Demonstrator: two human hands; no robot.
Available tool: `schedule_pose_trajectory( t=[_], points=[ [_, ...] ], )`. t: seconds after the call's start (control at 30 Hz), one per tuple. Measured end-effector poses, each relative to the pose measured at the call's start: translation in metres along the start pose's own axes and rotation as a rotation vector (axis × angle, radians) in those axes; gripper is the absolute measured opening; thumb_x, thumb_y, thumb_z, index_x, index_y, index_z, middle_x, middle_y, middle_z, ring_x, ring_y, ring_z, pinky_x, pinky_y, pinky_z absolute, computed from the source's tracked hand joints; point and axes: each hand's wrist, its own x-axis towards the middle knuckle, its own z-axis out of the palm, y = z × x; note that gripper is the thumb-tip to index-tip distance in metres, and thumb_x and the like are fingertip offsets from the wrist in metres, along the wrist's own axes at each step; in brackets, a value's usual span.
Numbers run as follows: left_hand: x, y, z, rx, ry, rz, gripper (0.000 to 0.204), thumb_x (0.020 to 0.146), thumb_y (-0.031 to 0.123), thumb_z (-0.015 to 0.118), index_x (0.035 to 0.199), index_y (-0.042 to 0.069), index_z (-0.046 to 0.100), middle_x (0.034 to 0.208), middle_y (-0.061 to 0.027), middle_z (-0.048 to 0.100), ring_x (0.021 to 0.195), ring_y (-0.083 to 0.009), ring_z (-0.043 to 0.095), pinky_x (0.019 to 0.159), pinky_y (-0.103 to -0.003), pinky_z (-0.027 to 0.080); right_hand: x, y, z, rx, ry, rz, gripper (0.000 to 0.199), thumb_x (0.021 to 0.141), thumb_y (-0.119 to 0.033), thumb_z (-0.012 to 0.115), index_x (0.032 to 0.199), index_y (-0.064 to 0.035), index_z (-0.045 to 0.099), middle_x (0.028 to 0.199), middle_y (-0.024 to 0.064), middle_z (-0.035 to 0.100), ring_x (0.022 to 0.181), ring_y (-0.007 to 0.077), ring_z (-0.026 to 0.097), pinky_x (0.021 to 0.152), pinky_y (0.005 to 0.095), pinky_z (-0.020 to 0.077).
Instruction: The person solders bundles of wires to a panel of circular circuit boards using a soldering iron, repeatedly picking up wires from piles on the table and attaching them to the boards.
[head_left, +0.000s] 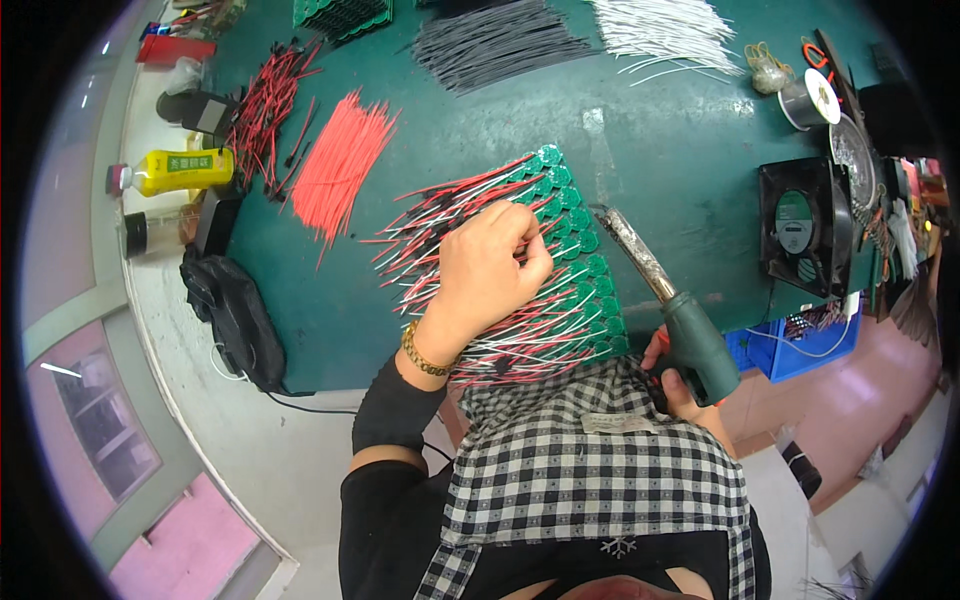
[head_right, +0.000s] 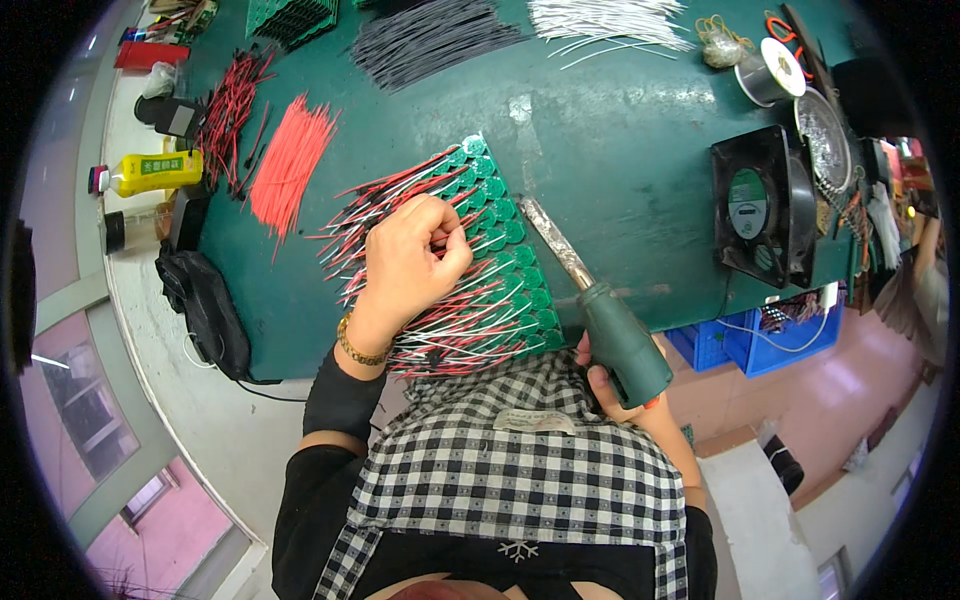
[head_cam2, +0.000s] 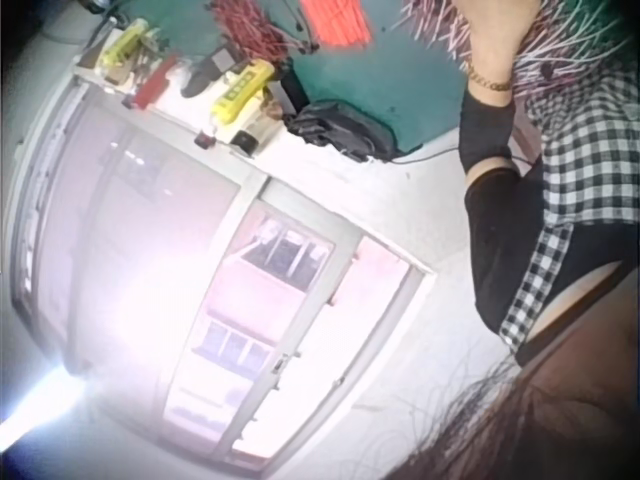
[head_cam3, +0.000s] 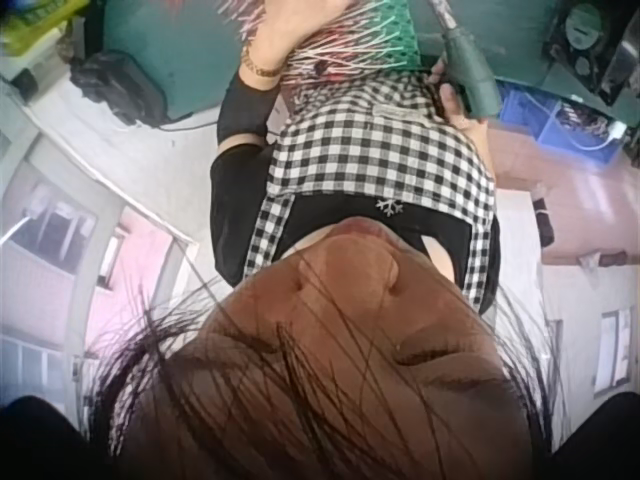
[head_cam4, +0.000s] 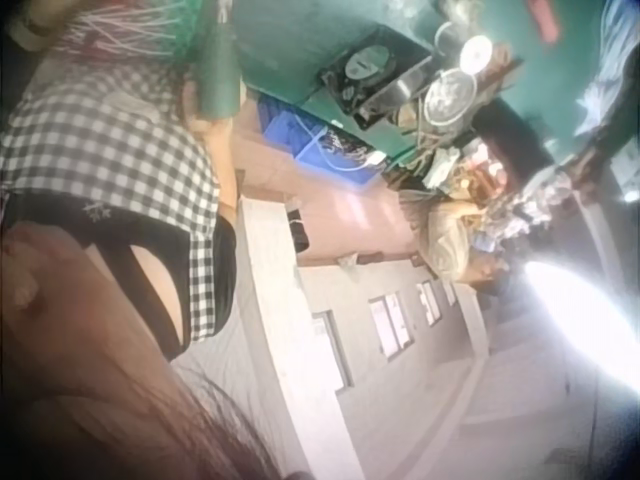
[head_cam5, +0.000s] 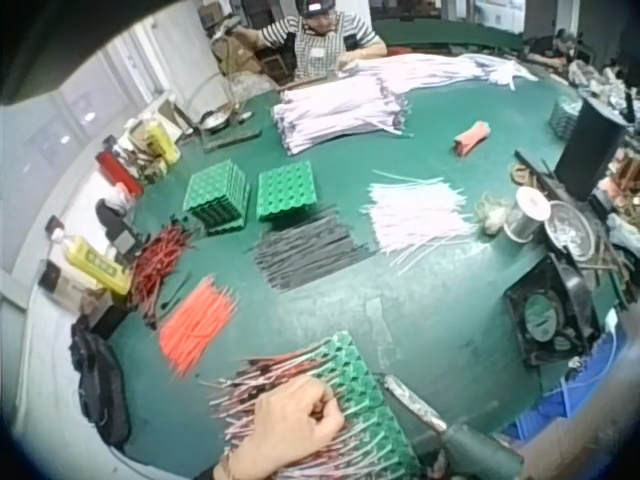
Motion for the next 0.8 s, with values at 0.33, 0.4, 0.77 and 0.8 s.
schedule_pose_trajectory(
  t=[0.33,0.4,0.77,0.8],
  points=[
    [-0.002,0.001,0.006,-0.002,0.059,0.019,0.014,0.070,0.005,0.072,0.069,0.006,0.058,0.061,-0.0028,0.055,0.049,-0.0135,0.052,0.045,-0.026,0.040,0.007,0.006,-0.003,-0.045,-0.056,-0.075,0.019,0.076,-0.010,0.064,0.093,-0.0012,0.063,0.078,0.0073,0.065,0.066,0.0172,0.065,0.063,0.0307,0.0518],
    [-0.001,0.003,0.007,0.011,0.071,0.013,0.015,0.070,0.004,0.072,0.068,0.006,0.058,0.061,-0.0025,0.055,0.048,-0.0130,0.052,0.045,-0.026,0.040,0.007,0.006,-0.003,-0.077,-0.067,-0.132,0.015,0.079,-0.010,0.063,0.091,-0.0011,0.063,0.077,0.0070,0.065,0.065,0.0173,0.065,0.062,0.0312,0.0517],
    [-0.001,0.003,0.014,0.086,0.131,0.083,0.015,0.067,0.006,0.071,0.066,0.010,0.057,0.061,-0.0016,0.055,0.050,-0.0185,0.056,0.044,-0.030,0.043,0.006,0.003,-0.001,0.070,-0.062,-0.034,0.012,0.082,-0.011,0.064,0.089,-0.0013,0.063,0.078,0.0070,0.066,0.065,0.0163,0.065,0.061,0.0283,0.0522],
    [-0.001,0.004,0.014,0.086,0.146,0.097,0.016,0.067,0.004,0.072,0.065,0.009,0.056,0.059,-0.0016,0.053,0.048,-0.0163,0.053,0.043,-0.029,0.040,0.005,0.003,-0.003,0.035,-0.073,-0.042,0.011,0.082,-0.010,0.064,0.088,-0.0015,0.064,0.078,0.0070,0.066,0.064,0.0162,0.065,0.061,0.0283,0.0521]
  ],
)
